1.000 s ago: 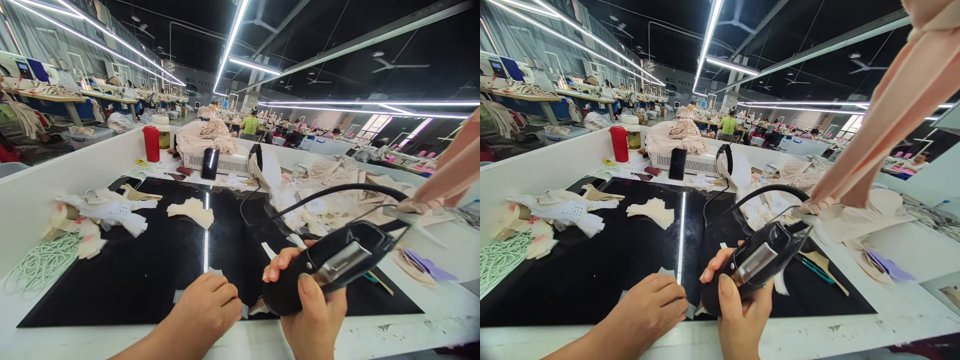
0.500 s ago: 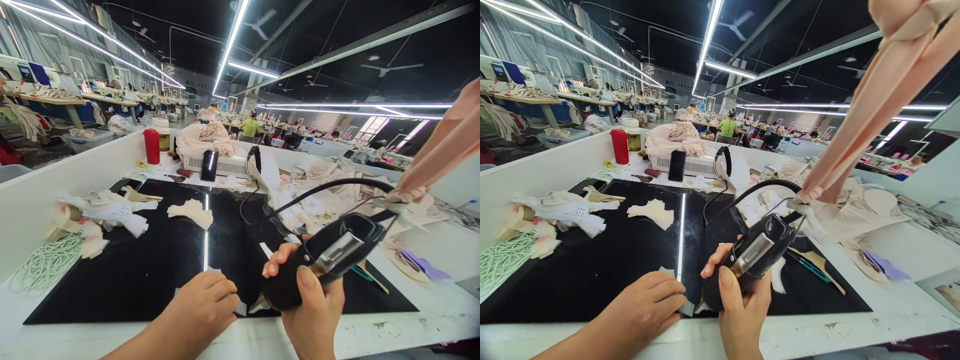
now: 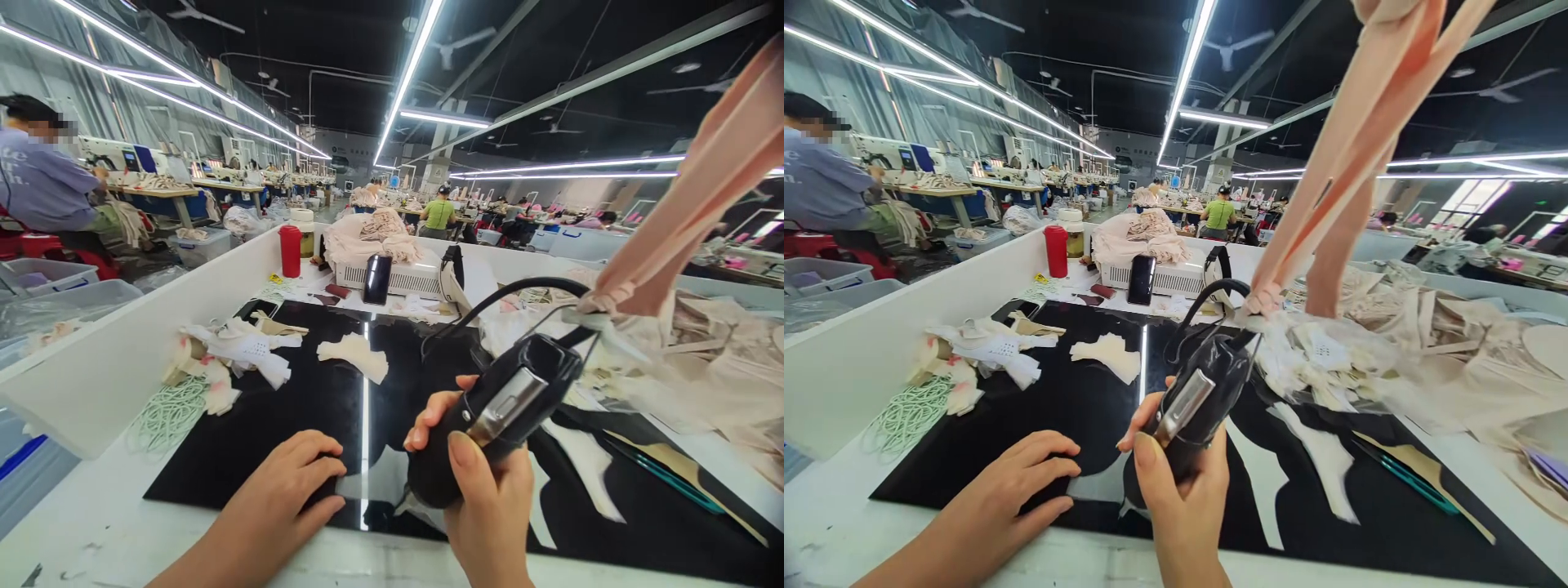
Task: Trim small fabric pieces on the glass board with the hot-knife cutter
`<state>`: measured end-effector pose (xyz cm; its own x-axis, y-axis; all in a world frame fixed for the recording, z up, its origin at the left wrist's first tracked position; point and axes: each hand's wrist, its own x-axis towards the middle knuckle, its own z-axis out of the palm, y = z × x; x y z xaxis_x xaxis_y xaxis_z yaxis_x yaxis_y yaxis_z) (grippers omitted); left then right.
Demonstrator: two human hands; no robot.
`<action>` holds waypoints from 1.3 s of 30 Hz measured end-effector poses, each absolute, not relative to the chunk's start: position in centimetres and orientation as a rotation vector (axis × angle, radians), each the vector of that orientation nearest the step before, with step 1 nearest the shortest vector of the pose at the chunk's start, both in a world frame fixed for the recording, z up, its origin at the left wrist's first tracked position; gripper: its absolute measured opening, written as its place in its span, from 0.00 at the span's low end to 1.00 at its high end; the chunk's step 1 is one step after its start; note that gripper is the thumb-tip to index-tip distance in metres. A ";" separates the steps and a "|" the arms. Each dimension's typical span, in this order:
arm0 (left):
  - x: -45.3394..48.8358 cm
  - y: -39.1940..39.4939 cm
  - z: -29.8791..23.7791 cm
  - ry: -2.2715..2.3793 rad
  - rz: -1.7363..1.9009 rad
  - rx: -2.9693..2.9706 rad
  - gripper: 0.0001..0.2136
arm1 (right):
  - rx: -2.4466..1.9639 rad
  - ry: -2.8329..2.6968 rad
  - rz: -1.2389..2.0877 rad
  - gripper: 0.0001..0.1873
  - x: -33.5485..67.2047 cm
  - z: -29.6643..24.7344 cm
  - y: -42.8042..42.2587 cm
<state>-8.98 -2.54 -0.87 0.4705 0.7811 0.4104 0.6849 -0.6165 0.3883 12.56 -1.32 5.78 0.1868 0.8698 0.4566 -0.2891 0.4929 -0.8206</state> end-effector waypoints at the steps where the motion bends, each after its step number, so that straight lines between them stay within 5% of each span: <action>1: -8.8 -2.5 -1.0 1.284 0.856 2.519 0.13 | -0.649 -1.088 0.909 0.18 12.0 5.8 -1.2; 24: -7.9 -2.4 -1.5 1.359 0.865 2.283 0.12 | -0.571 -1.086 0.930 0.16 7.6 4.6 0.8; 39: -8.8 -3.6 -1.1 1.250 1.193 2.877 0.10 | -0.583 -1.085 0.920 0.17 7.5 4.5 0.8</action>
<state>-8.78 -3.61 -1.09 0.4758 0.5560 0.6816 0.7070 -0.7027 0.0797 7.55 0.76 4.45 0.1729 0.8567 0.4859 -0.3391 0.5150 -0.7873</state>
